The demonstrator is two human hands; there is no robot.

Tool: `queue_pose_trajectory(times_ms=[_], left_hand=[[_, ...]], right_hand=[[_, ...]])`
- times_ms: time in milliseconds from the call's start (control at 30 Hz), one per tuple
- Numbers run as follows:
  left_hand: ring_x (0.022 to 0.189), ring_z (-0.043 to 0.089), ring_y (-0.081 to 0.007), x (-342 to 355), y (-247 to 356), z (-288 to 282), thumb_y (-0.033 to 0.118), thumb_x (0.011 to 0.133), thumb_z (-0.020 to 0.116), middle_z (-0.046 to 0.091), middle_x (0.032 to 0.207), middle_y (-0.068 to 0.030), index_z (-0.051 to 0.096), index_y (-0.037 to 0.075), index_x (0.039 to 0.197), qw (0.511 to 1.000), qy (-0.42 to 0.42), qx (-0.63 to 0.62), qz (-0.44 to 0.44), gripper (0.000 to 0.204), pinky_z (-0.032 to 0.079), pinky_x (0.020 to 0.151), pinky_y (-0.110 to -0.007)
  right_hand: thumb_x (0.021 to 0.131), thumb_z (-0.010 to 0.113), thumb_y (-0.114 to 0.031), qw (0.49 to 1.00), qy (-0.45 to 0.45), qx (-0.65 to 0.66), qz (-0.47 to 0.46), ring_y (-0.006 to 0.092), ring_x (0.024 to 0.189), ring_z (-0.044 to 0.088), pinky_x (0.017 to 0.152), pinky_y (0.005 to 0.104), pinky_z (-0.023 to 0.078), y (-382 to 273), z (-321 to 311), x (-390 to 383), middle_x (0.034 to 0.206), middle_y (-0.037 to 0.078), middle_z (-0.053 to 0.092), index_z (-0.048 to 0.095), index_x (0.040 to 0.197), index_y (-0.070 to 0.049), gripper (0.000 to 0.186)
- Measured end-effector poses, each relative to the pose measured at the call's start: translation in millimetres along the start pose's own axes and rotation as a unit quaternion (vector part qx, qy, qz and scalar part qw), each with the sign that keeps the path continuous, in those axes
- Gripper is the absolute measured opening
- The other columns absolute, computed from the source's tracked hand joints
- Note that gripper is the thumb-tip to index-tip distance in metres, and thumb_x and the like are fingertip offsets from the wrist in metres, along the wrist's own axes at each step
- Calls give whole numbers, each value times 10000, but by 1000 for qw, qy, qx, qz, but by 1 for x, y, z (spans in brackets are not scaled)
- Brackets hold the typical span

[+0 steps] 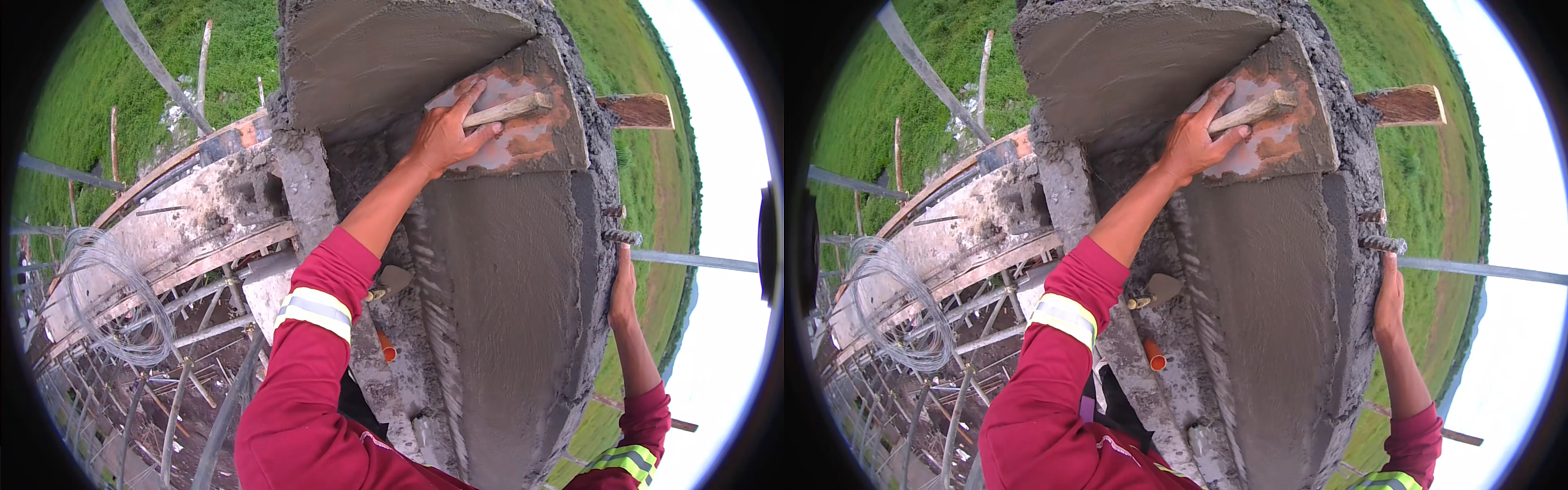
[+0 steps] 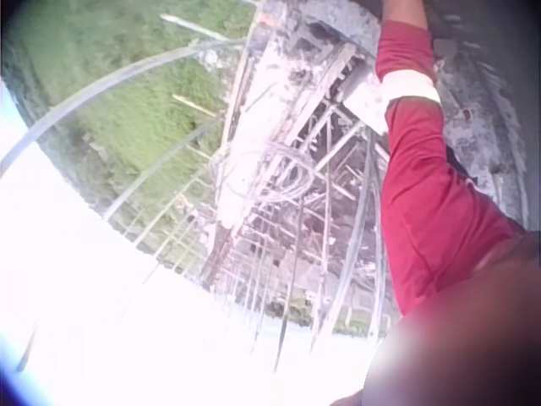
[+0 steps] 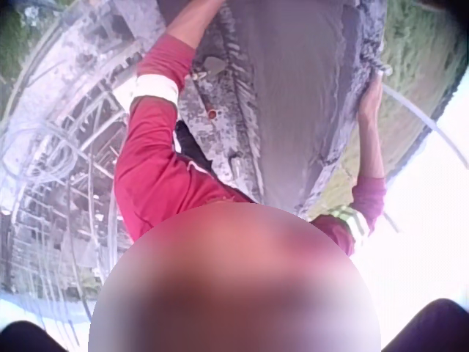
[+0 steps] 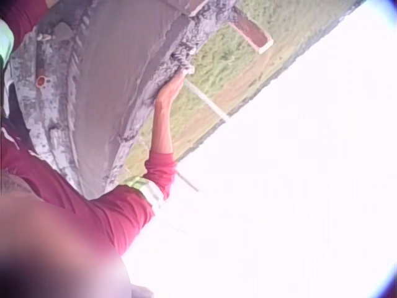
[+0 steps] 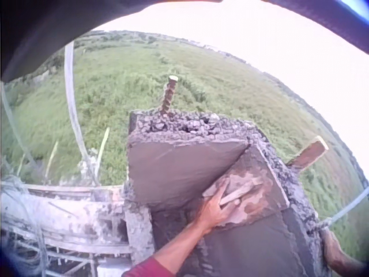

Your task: The person applies wet cement to a curved concrete wall using a trowel and a hawk, then smooths the surface with a wooden float. The person works on a section of the wall, spreading and leveling the cement to create a uniform finish.

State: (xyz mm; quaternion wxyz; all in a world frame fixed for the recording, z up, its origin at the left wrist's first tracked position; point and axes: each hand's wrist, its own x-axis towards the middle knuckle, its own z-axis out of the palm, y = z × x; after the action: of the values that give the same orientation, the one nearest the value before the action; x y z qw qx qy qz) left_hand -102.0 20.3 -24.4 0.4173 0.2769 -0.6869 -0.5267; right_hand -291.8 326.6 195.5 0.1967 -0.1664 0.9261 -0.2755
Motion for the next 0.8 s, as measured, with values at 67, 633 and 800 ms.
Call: queue_pose_trajectory(times_ms=[67,633,800], left_hand=[[986,747,-360,2,0,-1,479,905,755,751,1063,-235,518,68,1502,1000,-15,7,-14,763,554,884,-408],[953,745,-368,-21,-64,0,414,923,750,746,1021,-248,464,113,1553,997,-27,37,-59,755,554,858,-414],[1307,571,-398,-53,-109,-4,404,957,714,582,1428,-238,382,199,1604,985,-72,20,-159,756,451,1064,-462]], right_hand=[[1058,412,-628,1000,-21,17,6,216,1309,491,1167,343,305,5,-3,3,1442,148,534,473,1475,67,813],[1102,381,-538,998,-22,61,-10,214,1357,484,1176,347,325,9,-6,2,1510,139,496,434,1524,40,717],[1094,393,-551,999,7,27,-25,213,1354,478,1179,344,311,6,-5,-1,1495,138,506,441,1516,46,732]])
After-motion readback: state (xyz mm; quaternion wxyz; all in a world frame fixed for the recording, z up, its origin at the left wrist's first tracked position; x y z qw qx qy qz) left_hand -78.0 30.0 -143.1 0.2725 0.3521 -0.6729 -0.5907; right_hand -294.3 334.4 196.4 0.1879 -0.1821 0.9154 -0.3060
